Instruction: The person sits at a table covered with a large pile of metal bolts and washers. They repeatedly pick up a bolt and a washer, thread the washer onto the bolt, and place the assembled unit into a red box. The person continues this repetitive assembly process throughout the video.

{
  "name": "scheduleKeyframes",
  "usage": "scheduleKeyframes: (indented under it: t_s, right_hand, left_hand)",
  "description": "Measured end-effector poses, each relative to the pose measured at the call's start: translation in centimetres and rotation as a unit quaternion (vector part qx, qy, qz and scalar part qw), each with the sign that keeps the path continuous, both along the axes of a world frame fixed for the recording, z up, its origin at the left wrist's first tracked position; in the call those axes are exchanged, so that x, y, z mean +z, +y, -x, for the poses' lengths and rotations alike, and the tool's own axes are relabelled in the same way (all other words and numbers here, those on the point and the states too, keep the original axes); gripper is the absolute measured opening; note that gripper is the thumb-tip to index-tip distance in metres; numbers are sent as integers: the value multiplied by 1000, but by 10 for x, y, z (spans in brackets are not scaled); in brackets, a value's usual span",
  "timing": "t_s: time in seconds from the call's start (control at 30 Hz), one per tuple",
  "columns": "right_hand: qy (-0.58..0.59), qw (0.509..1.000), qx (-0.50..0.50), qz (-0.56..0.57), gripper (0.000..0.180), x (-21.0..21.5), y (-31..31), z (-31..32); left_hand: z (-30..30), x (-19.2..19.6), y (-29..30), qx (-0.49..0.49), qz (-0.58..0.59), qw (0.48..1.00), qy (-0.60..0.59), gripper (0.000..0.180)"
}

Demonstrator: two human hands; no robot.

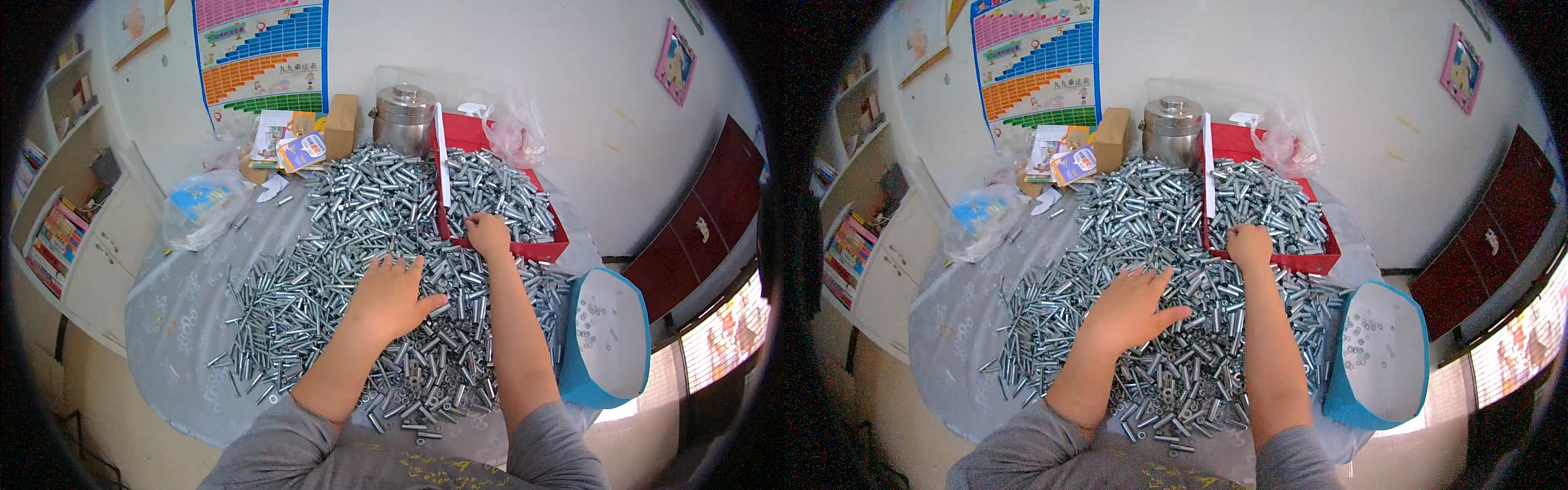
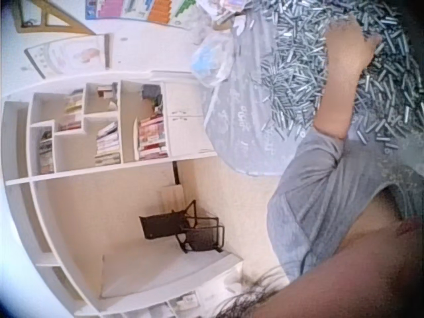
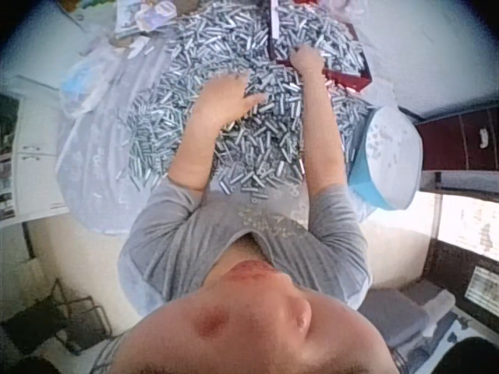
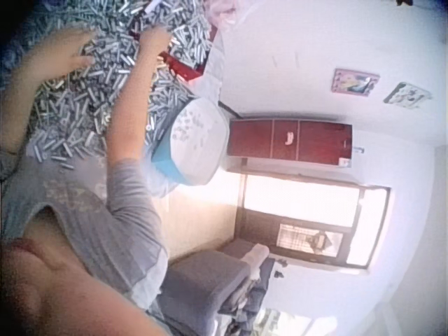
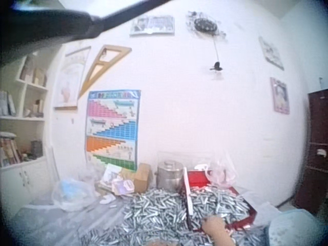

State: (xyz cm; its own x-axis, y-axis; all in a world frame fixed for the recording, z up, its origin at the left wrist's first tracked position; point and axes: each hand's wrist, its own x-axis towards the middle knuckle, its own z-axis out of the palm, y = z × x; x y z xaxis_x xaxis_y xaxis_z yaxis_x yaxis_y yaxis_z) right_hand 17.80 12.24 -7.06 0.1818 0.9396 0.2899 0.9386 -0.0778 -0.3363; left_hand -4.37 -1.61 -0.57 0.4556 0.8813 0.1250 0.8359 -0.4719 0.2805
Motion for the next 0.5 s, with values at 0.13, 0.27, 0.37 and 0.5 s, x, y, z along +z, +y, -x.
scheduleKeyframes:
  t_s: [0.13,0.27,0.37,0.5]
  right_hand:
    - [6,1000,20,13,20,0,6,-7]
    - [53,994,-31,-88,21,11,-7,-5]
    - [212,954,32,-211,24,19,-32,3]
    - [484,860,119,-108,22,45,-88,47]
  left_hand:
    - [1,6,0,11,41,999,-3,72]
    - [2,10,-3,18,38,999,-19,72]
    - [4,7,0,23,1,999,-38,73]
    - [0,8,2,35,-132,984,-118,75]
